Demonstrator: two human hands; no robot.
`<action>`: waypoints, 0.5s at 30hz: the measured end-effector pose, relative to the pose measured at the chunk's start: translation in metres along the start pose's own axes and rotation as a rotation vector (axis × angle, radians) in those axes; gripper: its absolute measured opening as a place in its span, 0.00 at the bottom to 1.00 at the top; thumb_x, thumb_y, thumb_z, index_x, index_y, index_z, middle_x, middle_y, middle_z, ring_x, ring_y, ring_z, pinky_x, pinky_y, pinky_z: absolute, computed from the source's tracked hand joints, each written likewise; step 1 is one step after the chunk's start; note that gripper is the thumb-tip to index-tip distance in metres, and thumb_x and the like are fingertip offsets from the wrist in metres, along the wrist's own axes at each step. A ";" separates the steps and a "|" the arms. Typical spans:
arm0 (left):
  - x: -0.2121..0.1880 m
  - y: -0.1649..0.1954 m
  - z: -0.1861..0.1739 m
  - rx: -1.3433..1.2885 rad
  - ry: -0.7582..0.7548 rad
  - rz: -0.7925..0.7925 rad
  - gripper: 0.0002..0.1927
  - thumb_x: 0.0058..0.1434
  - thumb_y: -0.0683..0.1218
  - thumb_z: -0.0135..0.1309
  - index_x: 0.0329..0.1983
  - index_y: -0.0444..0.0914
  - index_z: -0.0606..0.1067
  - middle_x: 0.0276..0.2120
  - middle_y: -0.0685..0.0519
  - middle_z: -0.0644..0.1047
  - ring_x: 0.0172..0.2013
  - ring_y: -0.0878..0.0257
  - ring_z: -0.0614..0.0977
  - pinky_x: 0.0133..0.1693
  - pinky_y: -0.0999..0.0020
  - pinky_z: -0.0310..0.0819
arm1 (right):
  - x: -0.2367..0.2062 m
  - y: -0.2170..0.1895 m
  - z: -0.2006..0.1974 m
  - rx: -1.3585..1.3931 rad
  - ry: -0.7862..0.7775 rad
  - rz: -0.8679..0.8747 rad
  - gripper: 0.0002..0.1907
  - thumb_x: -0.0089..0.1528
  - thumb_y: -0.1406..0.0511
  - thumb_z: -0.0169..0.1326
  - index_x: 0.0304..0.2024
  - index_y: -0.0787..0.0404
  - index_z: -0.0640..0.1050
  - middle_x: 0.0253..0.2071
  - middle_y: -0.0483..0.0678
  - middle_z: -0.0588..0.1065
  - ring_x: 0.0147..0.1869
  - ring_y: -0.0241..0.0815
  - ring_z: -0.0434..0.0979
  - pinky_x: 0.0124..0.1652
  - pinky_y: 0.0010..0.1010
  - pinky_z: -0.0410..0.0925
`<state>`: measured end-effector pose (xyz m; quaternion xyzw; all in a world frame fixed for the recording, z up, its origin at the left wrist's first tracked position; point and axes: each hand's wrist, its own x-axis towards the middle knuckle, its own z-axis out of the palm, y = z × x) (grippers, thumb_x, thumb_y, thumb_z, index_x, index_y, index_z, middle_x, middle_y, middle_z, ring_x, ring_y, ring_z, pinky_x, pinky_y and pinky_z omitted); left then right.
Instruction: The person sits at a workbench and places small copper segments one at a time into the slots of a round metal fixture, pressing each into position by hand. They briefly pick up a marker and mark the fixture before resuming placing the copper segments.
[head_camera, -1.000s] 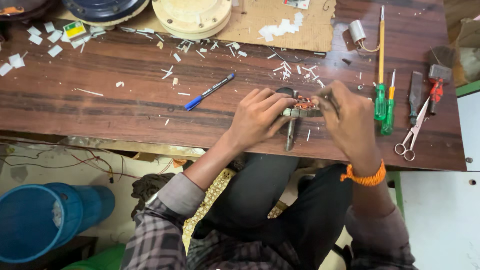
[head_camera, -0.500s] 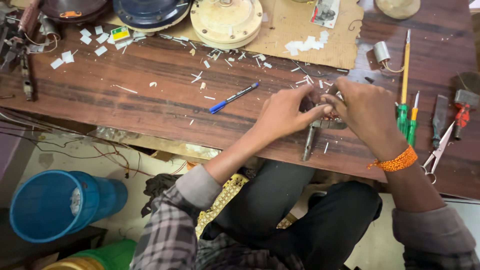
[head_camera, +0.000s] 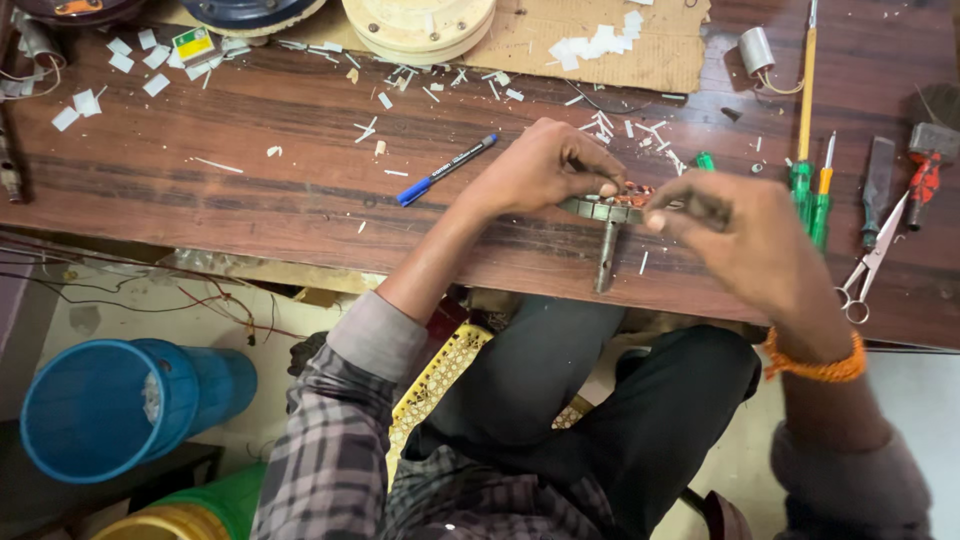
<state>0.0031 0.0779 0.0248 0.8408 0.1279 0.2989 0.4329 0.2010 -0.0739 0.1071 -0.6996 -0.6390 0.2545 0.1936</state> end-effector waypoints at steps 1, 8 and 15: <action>0.000 -0.002 0.000 0.015 -0.001 0.012 0.11 0.58 0.42 0.65 0.44 0.41 0.84 0.38 0.52 0.85 0.39 0.60 0.88 0.43 0.65 0.82 | -0.004 -0.003 0.004 -0.020 0.044 -0.069 0.09 0.62 0.61 0.61 0.43 0.57 0.84 0.21 0.46 0.75 0.21 0.33 0.63 0.23 0.31 0.57; -0.002 -0.011 -0.006 0.054 -0.054 0.137 0.10 0.60 0.41 0.62 0.45 0.40 0.84 0.42 0.51 0.86 0.42 0.59 0.88 0.46 0.65 0.81 | -0.016 -0.004 0.047 0.053 0.281 -0.293 0.09 0.63 0.64 0.62 0.44 0.59 0.81 0.29 0.49 0.78 0.26 0.38 0.74 0.28 0.32 0.66; -0.002 -0.002 -0.014 0.045 -0.073 0.125 0.10 0.61 0.44 0.62 0.46 0.40 0.83 0.42 0.52 0.85 0.42 0.60 0.88 0.46 0.66 0.82 | -0.020 0.021 0.110 -0.264 0.347 -0.351 0.06 0.59 0.67 0.61 0.39 0.58 0.82 0.26 0.56 0.76 0.30 0.59 0.78 0.31 0.45 0.69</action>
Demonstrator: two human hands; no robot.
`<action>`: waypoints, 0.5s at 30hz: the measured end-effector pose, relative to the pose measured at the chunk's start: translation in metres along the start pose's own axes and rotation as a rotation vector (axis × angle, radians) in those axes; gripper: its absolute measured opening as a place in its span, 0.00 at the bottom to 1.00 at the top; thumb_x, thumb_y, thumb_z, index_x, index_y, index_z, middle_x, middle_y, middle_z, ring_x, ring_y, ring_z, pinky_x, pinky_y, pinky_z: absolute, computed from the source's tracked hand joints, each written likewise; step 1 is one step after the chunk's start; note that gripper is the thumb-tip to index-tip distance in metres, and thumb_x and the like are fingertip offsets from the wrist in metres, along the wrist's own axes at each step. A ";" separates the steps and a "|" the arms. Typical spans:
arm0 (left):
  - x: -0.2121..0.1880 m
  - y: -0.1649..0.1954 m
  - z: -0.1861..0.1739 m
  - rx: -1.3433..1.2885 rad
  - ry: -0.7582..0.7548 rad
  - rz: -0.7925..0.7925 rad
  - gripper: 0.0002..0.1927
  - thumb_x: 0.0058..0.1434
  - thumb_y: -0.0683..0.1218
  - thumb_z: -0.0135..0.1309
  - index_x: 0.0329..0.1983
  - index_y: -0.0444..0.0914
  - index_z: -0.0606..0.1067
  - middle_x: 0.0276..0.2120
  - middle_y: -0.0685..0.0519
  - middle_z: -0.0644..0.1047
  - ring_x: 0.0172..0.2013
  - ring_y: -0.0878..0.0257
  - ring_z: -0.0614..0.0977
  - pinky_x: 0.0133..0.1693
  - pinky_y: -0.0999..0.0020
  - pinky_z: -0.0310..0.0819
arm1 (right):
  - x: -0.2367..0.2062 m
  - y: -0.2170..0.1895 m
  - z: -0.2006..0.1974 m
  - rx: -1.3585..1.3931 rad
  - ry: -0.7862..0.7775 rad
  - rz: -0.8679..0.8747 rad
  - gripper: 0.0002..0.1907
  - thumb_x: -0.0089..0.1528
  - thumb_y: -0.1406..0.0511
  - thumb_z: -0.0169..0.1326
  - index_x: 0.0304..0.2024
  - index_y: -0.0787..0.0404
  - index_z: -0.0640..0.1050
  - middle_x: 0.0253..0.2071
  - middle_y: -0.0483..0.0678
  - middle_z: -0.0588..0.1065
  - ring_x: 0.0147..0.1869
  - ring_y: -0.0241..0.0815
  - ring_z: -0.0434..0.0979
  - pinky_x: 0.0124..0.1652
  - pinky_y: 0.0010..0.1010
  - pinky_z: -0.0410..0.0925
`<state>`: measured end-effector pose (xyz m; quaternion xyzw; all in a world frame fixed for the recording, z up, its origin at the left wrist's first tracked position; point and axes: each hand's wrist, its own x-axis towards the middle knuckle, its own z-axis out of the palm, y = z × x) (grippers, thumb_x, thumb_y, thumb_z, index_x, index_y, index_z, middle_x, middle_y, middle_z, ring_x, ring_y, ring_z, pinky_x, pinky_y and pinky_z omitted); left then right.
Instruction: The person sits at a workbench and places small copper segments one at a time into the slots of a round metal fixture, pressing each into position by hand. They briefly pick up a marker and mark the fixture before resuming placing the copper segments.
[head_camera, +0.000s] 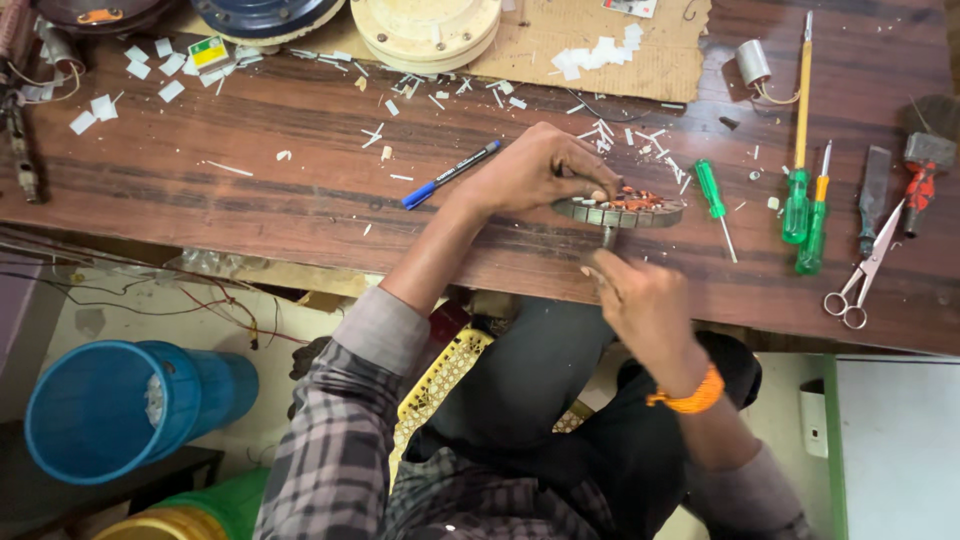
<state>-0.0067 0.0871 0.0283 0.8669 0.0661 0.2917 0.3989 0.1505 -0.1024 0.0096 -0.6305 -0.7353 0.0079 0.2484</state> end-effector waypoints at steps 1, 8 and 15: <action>0.000 0.005 -0.001 -0.015 0.000 -0.033 0.10 0.62 0.45 0.62 0.46 0.40 0.83 0.41 0.52 0.85 0.41 0.60 0.88 0.45 0.65 0.82 | -0.006 0.003 0.005 0.054 0.035 0.027 0.05 0.60 0.68 0.60 0.40 0.58 0.82 0.27 0.56 0.77 0.31 0.58 0.78 0.30 0.45 0.68; -0.025 0.048 0.043 0.549 0.244 -0.053 0.25 0.56 0.57 0.65 0.54 0.45 0.78 0.42 0.54 0.80 0.44 0.56 0.82 0.43 0.59 0.74 | -0.037 0.022 0.011 0.323 0.200 0.263 0.05 0.63 0.72 0.61 0.42 0.62 0.82 0.26 0.52 0.73 0.25 0.40 0.68 0.28 0.32 0.62; -0.036 0.032 0.060 0.749 0.327 0.145 0.24 0.63 0.51 0.62 0.60 0.41 0.74 0.48 0.54 0.78 0.47 0.58 0.80 0.46 0.60 0.70 | -0.036 0.031 -0.037 0.707 0.192 0.407 0.06 0.63 0.73 0.62 0.44 0.65 0.82 0.34 0.39 0.78 0.33 0.22 0.66 0.32 0.20 0.58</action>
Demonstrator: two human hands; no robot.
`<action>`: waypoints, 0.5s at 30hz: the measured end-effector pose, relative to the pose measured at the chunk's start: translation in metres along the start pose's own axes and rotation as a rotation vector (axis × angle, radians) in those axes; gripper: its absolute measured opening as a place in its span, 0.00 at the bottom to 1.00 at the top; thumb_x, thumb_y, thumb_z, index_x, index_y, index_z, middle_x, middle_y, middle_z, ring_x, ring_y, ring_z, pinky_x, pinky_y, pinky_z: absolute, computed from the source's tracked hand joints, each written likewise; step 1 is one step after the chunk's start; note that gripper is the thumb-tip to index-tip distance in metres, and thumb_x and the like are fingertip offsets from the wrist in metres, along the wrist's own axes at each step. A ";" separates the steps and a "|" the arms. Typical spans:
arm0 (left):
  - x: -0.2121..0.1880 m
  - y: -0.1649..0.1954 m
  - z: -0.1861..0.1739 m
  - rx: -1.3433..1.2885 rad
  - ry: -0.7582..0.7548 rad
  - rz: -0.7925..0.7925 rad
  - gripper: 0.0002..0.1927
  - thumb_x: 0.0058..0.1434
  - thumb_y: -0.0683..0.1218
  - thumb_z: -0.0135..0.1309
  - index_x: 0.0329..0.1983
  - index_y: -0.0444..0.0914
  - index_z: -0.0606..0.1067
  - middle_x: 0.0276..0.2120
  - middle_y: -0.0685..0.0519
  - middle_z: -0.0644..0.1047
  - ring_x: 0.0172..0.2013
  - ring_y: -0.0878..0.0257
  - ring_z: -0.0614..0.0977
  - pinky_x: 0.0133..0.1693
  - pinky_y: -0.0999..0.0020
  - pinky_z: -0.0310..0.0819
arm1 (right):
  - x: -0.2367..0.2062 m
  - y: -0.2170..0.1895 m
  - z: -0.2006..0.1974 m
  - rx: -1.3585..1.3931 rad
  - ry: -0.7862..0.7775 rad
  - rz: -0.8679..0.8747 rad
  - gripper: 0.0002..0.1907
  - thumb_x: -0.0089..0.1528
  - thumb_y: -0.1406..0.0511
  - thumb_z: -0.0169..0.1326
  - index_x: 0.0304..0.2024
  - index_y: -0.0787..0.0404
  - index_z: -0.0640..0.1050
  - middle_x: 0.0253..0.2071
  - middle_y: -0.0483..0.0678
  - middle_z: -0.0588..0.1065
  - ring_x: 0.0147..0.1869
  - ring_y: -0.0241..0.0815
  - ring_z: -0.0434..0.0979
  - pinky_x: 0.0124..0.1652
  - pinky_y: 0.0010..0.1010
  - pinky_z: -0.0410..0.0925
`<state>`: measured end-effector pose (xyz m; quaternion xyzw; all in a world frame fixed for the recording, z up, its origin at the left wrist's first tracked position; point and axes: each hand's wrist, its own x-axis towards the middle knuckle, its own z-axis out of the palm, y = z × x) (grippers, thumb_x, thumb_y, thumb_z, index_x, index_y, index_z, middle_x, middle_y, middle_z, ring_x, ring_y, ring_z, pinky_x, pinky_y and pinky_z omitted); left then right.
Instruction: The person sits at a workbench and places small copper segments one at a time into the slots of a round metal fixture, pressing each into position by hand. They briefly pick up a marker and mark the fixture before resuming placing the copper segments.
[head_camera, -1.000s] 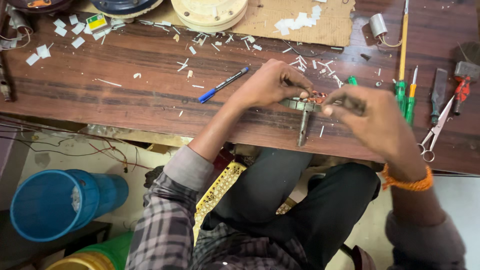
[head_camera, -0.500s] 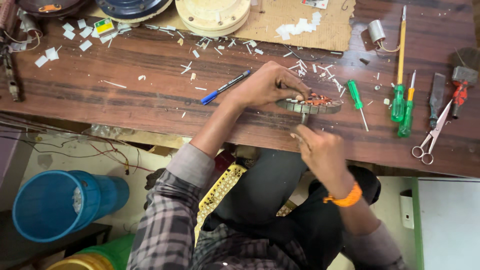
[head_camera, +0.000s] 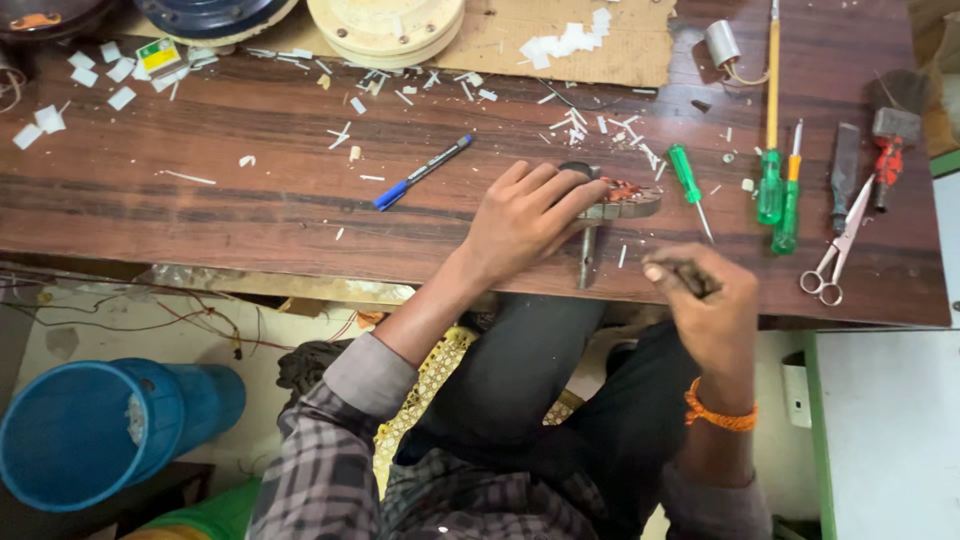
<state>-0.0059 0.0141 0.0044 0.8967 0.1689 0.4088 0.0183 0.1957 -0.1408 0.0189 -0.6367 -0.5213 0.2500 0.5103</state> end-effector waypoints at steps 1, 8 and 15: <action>-0.001 -0.001 0.001 0.008 -0.001 0.010 0.24 0.63 0.51 0.62 0.60 0.40 0.74 0.49 0.54 0.78 0.46 0.59 0.80 0.45 0.60 0.70 | 0.003 -0.008 -0.003 -0.013 0.004 -0.013 0.06 0.63 0.73 0.61 0.43 0.65 0.81 0.35 0.38 0.78 0.35 0.21 0.68 0.34 0.19 0.61; -0.002 0.001 0.002 0.024 0.034 0.022 0.24 0.64 0.51 0.62 0.60 0.39 0.73 0.49 0.53 0.79 0.46 0.59 0.80 0.44 0.61 0.70 | 0.048 -0.044 0.014 -0.232 -0.007 -0.078 0.04 0.66 0.70 0.62 0.41 0.65 0.81 0.25 0.39 0.69 0.28 0.25 0.57 0.28 0.23 0.52; -0.005 0.006 0.001 -0.023 0.095 -0.029 0.19 0.64 0.50 0.63 0.53 0.38 0.75 0.47 0.53 0.80 0.45 0.59 0.82 0.43 0.63 0.71 | 0.088 -0.041 0.010 -0.425 -0.051 -0.086 0.09 0.65 0.65 0.64 0.38 0.67 0.81 0.19 0.43 0.62 0.25 0.28 0.55 0.26 0.28 0.52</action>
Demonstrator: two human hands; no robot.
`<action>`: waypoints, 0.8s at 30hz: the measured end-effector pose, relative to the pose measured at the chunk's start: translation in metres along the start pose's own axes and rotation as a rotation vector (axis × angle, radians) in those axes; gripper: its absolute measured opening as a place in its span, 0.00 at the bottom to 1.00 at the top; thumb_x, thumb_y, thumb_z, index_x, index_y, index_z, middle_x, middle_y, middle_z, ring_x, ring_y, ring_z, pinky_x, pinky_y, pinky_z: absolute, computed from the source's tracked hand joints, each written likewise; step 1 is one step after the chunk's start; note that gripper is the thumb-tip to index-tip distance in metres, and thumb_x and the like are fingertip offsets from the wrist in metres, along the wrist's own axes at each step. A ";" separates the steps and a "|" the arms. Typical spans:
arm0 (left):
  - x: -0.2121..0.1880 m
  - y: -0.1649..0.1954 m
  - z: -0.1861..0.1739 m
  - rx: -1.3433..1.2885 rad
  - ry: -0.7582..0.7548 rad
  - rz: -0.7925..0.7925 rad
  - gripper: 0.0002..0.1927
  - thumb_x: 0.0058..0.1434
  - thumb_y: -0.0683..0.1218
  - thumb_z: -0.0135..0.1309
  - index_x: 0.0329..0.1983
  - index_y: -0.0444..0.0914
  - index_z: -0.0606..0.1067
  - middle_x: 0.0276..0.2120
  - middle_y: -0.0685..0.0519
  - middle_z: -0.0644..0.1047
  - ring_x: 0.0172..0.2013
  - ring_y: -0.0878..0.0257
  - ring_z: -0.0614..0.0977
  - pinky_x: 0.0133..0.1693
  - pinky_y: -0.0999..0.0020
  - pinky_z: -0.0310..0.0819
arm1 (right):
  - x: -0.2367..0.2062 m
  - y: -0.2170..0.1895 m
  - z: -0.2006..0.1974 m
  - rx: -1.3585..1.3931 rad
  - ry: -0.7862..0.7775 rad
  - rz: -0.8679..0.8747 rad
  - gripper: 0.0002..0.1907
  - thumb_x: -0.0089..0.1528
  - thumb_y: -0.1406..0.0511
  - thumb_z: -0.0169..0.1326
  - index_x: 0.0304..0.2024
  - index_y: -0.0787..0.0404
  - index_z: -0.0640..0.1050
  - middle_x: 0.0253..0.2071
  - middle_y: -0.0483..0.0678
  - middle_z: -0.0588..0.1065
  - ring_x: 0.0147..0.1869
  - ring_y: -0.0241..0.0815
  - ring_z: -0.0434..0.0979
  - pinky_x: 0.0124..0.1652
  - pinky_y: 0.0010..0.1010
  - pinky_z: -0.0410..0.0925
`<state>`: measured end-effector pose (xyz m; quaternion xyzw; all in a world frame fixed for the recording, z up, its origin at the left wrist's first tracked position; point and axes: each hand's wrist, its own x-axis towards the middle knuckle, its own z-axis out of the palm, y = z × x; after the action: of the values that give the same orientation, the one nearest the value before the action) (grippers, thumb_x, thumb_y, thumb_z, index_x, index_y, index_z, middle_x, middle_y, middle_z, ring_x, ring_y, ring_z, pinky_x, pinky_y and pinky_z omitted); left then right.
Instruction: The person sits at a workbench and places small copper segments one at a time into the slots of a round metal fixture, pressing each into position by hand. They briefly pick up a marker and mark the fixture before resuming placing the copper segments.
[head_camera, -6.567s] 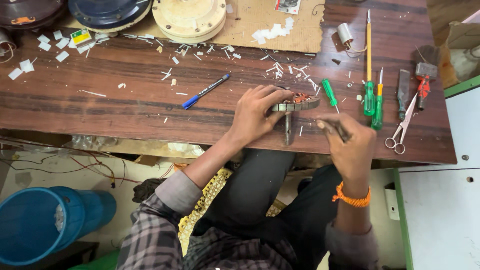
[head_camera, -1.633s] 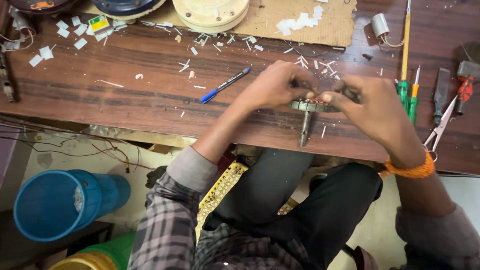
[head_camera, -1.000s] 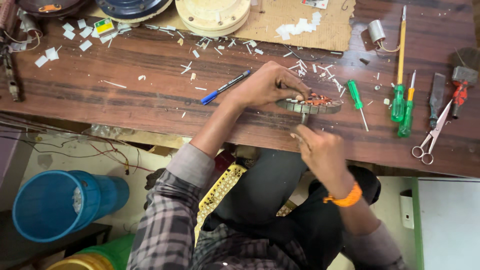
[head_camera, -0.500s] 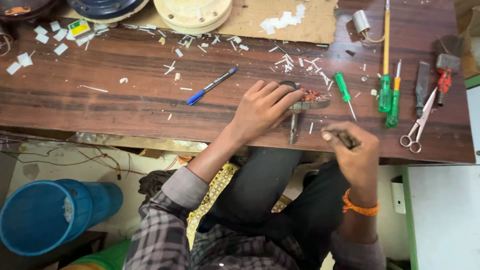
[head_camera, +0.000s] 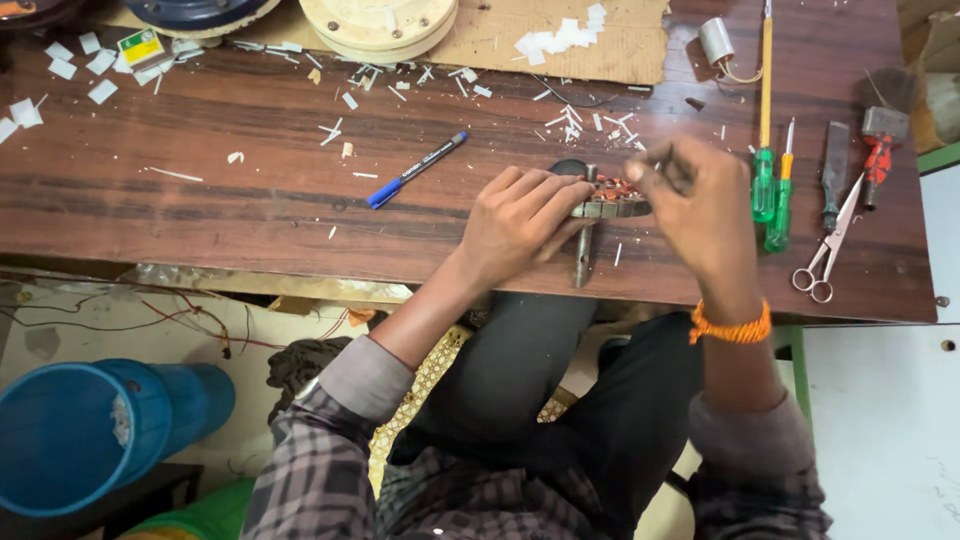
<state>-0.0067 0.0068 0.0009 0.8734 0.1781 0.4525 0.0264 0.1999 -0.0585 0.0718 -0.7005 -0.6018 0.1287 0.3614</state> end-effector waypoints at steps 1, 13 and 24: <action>0.000 0.000 0.000 -0.006 0.001 -0.006 0.18 0.64 0.50 0.64 0.52 0.38 0.76 0.47 0.53 0.81 0.45 0.59 0.82 0.43 0.63 0.71 | 0.008 0.004 -0.001 -0.016 -0.014 -0.011 0.09 0.64 0.65 0.64 0.38 0.66 0.81 0.19 0.43 0.63 0.25 0.29 0.56 0.26 0.29 0.53; 0.023 -0.003 -0.006 -0.427 -0.102 -0.508 0.21 0.62 0.58 0.63 0.53 0.44 0.76 0.33 0.53 0.83 0.36 0.59 0.85 0.39 0.62 0.77 | 0.063 0.021 0.020 -0.365 -0.235 -0.150 0.17 0.59 0.56 0.67 0.37 0.64 0.83 0.31 0.58 0.79 0.34 0.56 0.80 0.36 0.43 0.70; 0.042 -0.053 0.020 -0.756 -0.419 -0.459 0.15 0.60 0.45 0.61 0.50 0.42 0.82 0.32 0.51 0.84 0.33 0.57 0.85 0.38 0.64 0.80 | 0.026 -0.033 -0.003 -0.254 -0.242 -0.258 0.13 0.60 0.59 0.66 0.37 0.63 0.83 0.29 0.54 0.78 0.29 0.48 0.78 0.32 0.39 0.68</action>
<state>0.0162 0.0722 0.0109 0.8132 0.1800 0.2826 0.4759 0.1835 -0.0348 0.1026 -0.6372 -0.7367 0.0875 0.2088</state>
